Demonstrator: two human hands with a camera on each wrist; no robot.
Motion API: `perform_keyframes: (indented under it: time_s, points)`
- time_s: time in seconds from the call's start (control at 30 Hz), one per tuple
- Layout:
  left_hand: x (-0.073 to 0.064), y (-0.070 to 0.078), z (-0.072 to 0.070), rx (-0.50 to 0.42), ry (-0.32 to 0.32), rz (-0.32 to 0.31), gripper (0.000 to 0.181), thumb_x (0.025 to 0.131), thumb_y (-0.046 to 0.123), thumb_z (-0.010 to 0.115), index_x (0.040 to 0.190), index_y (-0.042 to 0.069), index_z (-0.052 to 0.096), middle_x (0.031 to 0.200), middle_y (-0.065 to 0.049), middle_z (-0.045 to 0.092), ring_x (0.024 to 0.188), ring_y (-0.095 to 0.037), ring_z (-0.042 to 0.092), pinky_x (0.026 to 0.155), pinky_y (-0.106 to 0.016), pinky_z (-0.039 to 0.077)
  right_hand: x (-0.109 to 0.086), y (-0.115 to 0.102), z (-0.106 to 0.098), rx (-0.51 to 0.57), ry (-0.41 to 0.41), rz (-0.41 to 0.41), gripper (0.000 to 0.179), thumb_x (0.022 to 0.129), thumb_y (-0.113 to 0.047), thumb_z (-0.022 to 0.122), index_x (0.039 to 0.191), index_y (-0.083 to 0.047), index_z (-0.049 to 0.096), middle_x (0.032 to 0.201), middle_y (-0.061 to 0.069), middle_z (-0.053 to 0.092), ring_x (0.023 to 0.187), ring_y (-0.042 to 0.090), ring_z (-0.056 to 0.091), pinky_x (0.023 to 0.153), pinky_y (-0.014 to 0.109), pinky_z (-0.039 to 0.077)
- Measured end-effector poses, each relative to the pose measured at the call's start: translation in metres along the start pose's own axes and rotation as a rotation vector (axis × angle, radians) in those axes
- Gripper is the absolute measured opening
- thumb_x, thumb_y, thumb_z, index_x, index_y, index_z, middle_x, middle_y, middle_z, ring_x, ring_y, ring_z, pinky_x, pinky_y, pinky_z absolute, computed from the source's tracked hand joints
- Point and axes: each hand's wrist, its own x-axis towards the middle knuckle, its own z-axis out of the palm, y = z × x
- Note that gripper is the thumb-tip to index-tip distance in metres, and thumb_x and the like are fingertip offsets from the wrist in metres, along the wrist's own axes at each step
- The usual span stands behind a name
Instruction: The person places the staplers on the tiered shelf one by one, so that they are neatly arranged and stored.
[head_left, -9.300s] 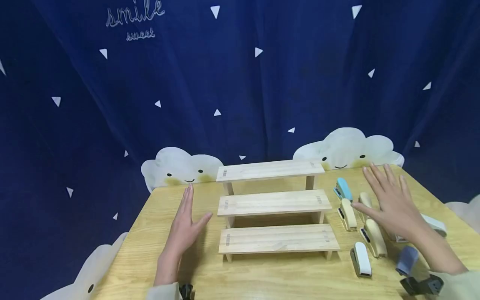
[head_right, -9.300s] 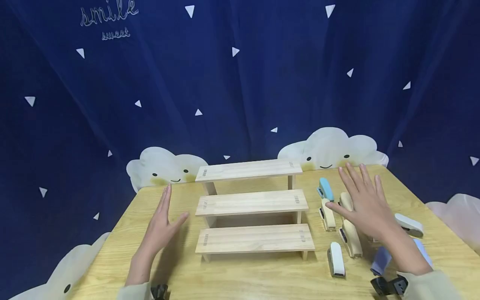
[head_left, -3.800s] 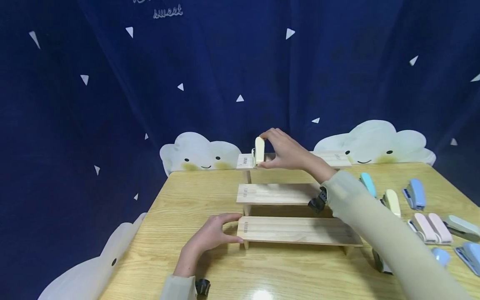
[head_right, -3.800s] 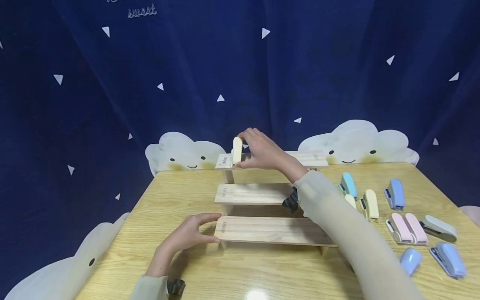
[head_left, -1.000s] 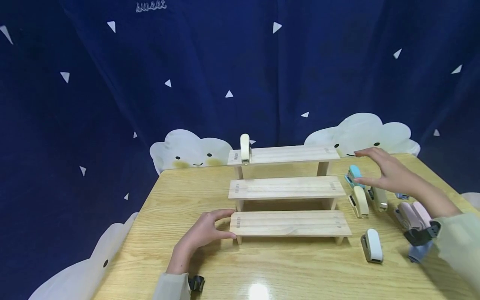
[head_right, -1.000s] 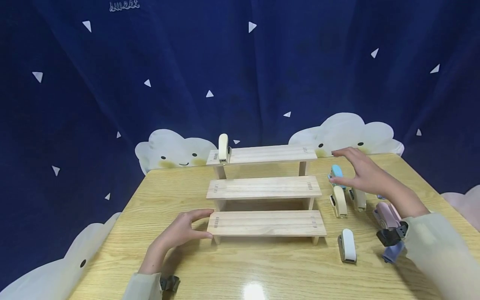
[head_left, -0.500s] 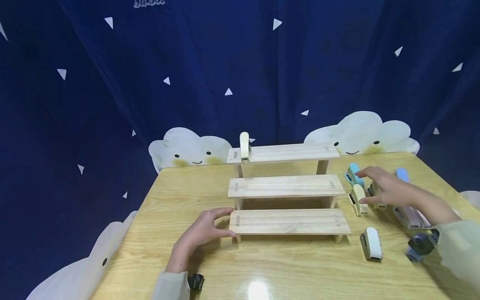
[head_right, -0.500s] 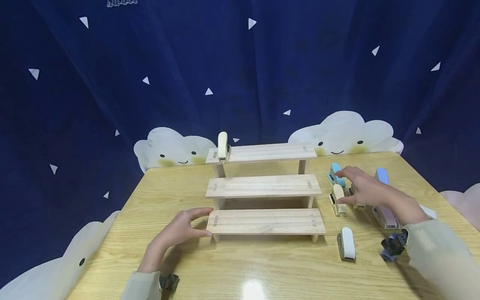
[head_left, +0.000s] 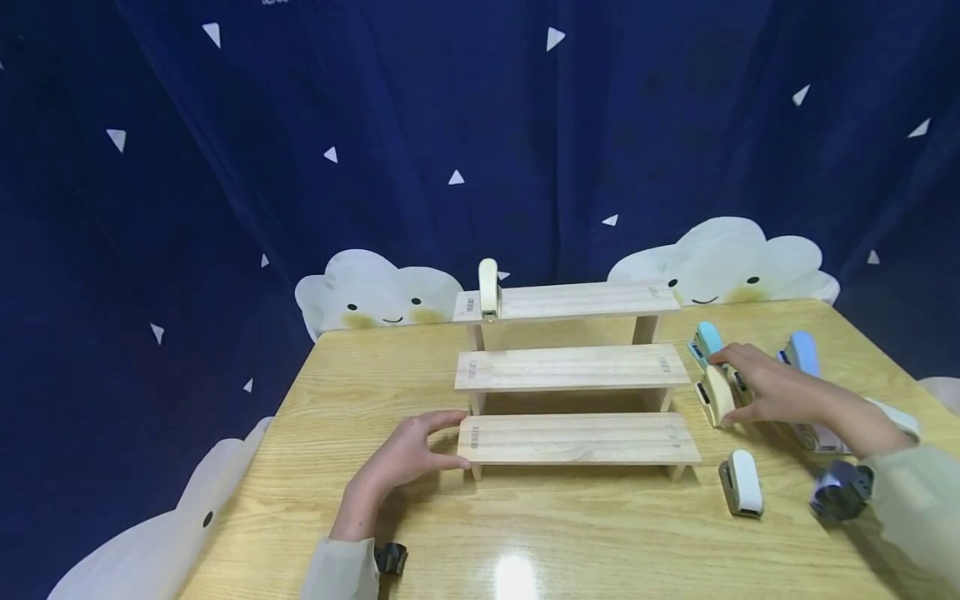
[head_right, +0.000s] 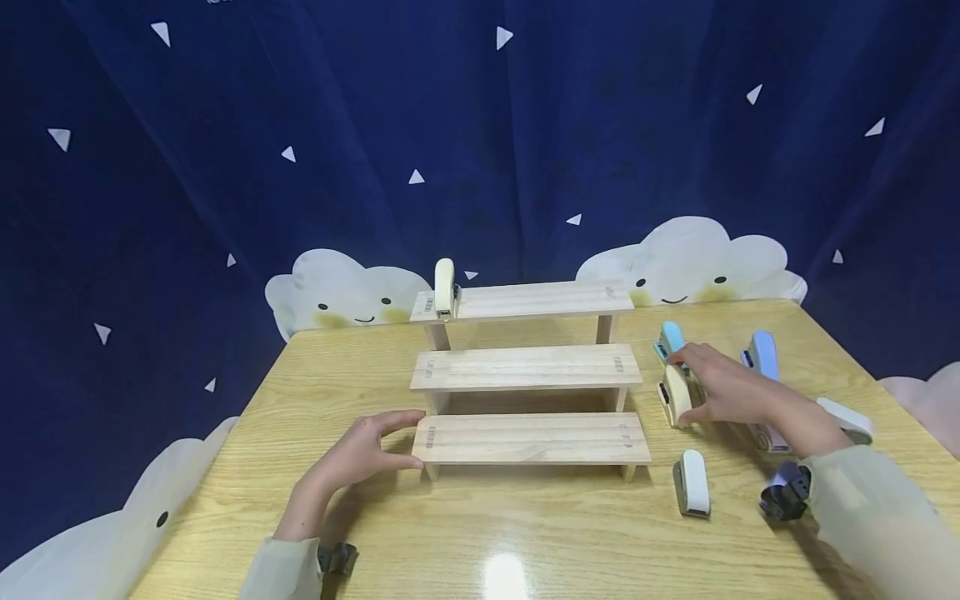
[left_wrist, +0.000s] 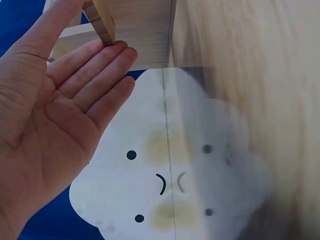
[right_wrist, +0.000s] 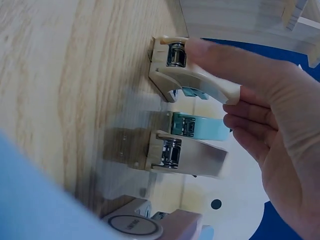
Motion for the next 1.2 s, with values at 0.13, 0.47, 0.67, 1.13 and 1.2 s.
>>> perform_keyframes:
  time_s: [0.13,0.47,0.67,1.13,1.2]
  points:
    - [0.000,0.000,0.000,0.003,-0.001,-0.002,0.077,0.074,0.038,0.083,0.140,0.011,0.054,0.144,-0.008,0.055,0.136,-0.031,0.049,0.115,-0.050,0.040,0.001,0.002,0.002,-0.023,-0.006,-0.006,0.086,0.064,-0.042,0.089,0.126,0.004,0.052,0.121,0.019,0.059,0.113,0.036,0.056,0.088,0.053,0.052]
    - [0.000,0.001,-0.001,-0.008,0.003,0.005,0.075,0.075,0.037,0.083,0.139,0.010,0.055,0.144,-0.009,0.056,0.136,-0.031,0.050,0.115,-0.050,0.040,0.001,0.001,0.003,-0.076,0.021,-0.020,0.085,0.061,-0.043,0.091,0.122,0.003,0.054,0.118,0.020,0.060,0.110,0.036,0.058,0.087,0.053,0.053]
    - [0.000,0.001,-0.001,-0.008,-0.003,0.010,0.075,0.076,0.036,0.083,0.140,0.009,0.054,0.144,-0.009,0.055,0.136,-0.032,0.049,0.115,-0.051,0.040,-0.002,0.001,0.004,-0.096,0.042,-0.021,0.085,0.060,-0.045,0.091,0.119,0.004,0.055,0.114,0.020,0.061,0.107,0.036,0.059,0.086,0.053,0.054]
    - [0.000,0.000,-0.001,-0.014,-0.002,0.017,0.076,0.075,0.037,0.082,0.140,0.009,0.054,0.144,-0.009,0.055,0.135,-0.031,0.051,0.114,-0.050,0.041,-0.006,0.006,-0.008,-0.030,0.242,0.015,0.079,0.052,-0.037,0.096,0.112,0.000,0.058,0.105,0.014,0.064,0.097,0.025,0.056,0.079,0.026,0.043]
    - [0.000,-0.001,-0.001,-0.016,-0.005,0.014,0.076,0.076,0.037,0.082,0.140,0.009,0.054,0.144,-0.009,0.055,0.135,-0.031,0.050,0.115,-0.050,0.040,-0.007,0.006,-0.012,-0.008,0.256,0.028,0.079,0.053,-0.035,0.095,0.114,-0.001,0.058,0.108,0.015,0.063,0.099,0.027,0.056,0.079,0.025,0.042]
